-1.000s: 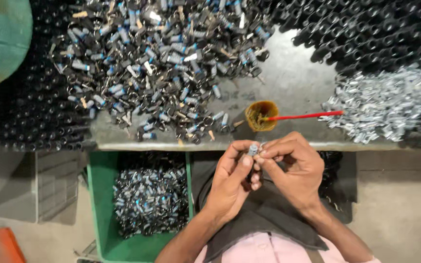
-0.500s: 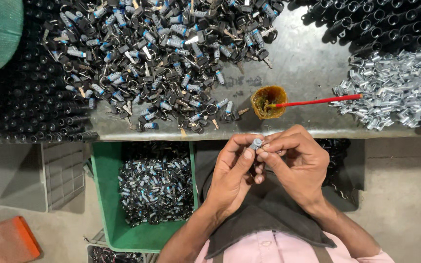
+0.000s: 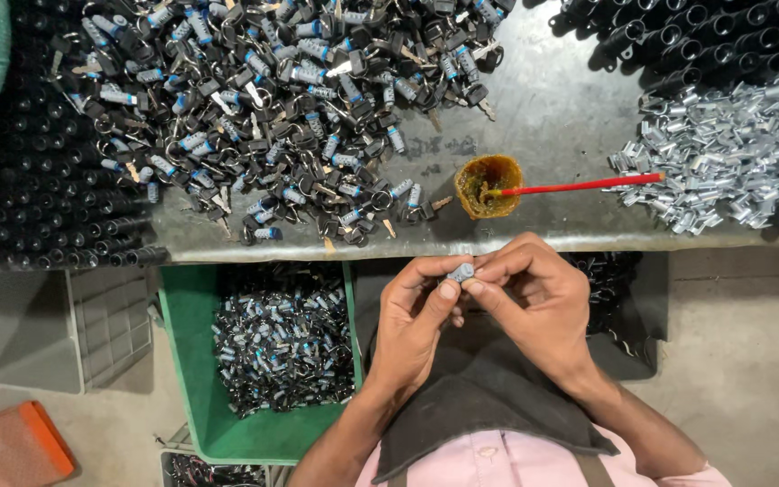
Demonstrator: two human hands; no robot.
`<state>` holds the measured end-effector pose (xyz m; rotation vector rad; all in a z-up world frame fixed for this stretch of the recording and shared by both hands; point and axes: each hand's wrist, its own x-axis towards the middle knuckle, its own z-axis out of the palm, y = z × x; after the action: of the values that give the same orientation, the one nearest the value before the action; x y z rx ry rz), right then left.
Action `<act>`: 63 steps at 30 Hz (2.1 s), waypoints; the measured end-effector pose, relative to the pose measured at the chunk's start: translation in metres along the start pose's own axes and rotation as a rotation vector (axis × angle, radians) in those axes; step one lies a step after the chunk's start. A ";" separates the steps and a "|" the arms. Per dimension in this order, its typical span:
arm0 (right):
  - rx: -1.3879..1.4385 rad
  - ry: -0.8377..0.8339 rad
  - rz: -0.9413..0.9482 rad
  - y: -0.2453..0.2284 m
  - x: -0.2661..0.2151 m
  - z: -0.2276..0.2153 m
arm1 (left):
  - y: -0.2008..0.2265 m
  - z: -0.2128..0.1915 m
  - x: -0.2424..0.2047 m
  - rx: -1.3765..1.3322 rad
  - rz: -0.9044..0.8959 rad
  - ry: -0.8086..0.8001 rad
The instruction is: The person repeatedly picks small cylindrical key components from a pile, applies a yellow substance with a red brush, and attaches a metal clip to each component. The finished items are placed into a green bin below the work surface.
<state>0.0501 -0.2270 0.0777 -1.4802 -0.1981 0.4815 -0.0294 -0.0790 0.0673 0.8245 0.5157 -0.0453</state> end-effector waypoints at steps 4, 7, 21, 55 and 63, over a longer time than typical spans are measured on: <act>-0.109 0.010 -0.072 -0.009 -0.001 -0.002 | 0.002 0.001 0.000 0.124 0.081 -0.033; -0.149 -0.047 -0.106 -0.008 0.004 -0.011 | 0.002 -0.002 0.001 0.156 0.085 -0.067; -0.071 0.224 -0.102 0.002 0.039 -0.056 | -0.009 -0.029 0.024 -0.018 0.053 -0.039; -1.059 -0.152 -0.161 0.037 0.021 -0.035 | 0.067 -0.054 0.009 1.371 0.354 0.222; -1.135 -0.201 -0.318 0.052 0.029 -0.031 | 0.017 -0.023 0.098 1.708 0.304 0.329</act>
<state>0.0788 -0.2418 0.0193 -2.4334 -0.9687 0.2417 0.0509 -0.0355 0.0208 2.6053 0.5929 -0.0671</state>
